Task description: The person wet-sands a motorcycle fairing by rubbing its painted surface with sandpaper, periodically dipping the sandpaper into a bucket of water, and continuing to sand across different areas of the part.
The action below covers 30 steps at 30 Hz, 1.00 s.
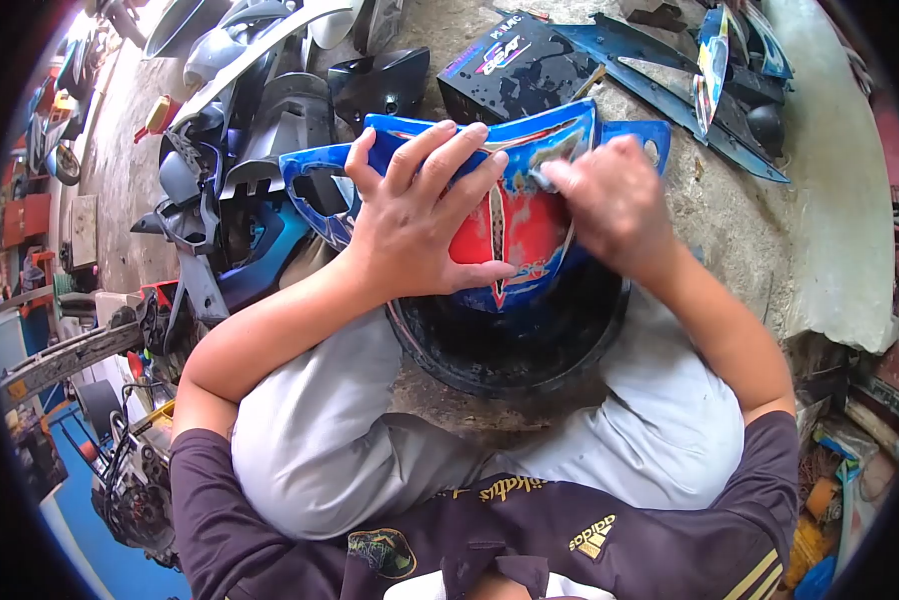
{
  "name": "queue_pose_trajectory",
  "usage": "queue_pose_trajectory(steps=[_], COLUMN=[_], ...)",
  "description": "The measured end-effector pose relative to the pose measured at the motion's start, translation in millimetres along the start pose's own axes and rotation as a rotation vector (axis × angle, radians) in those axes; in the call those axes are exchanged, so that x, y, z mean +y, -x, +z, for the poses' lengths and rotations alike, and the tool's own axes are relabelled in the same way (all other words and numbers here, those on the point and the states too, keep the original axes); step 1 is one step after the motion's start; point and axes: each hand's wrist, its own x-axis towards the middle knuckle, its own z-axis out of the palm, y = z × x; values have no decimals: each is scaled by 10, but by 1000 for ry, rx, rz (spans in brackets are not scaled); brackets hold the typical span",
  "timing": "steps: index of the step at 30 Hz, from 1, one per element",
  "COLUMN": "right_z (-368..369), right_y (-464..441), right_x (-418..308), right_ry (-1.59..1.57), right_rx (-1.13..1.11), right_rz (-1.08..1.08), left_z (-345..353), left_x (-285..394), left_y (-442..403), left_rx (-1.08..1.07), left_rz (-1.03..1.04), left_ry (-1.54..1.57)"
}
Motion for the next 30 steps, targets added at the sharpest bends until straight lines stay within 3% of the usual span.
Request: queue_pose_trajectory(steps=[3,7,11,15,18,19,23,26,28,30], right_z=[-35,-5,-44,-3,-64,-13,39,-44,20,-18], right_y=[-3,32,42,33,33,36,90,43,37,54], right_x=[261,-78,313,-96,199,288,12,126,225,69], right_ry=[133,-102,133,-77,84,98,-78,-25,26,45], right_rx=[19,-43,-3,-52,-47,55,-10,-27,88,12], right_rz=[164,-11,238,8,143,204,-12,23,198,139], left_z=[-25,-2,-20,-2,-20,-35,-10,-27,-36,-29], left_x=[-2,8,-9,9,-10,-13,8,-4,-18,-6], left_y=[-18,26,6,17,11,4,27,25,-3,-6], left_rx=[-8,7,-8,9,-11,-20,-3,-7,-9,-5], left_rz=[-12,9,-13,5,1,-2,3,4,-3,-2], left_ry=[5,0,6,-6,-2,-7,-14,-8,-10,-9])
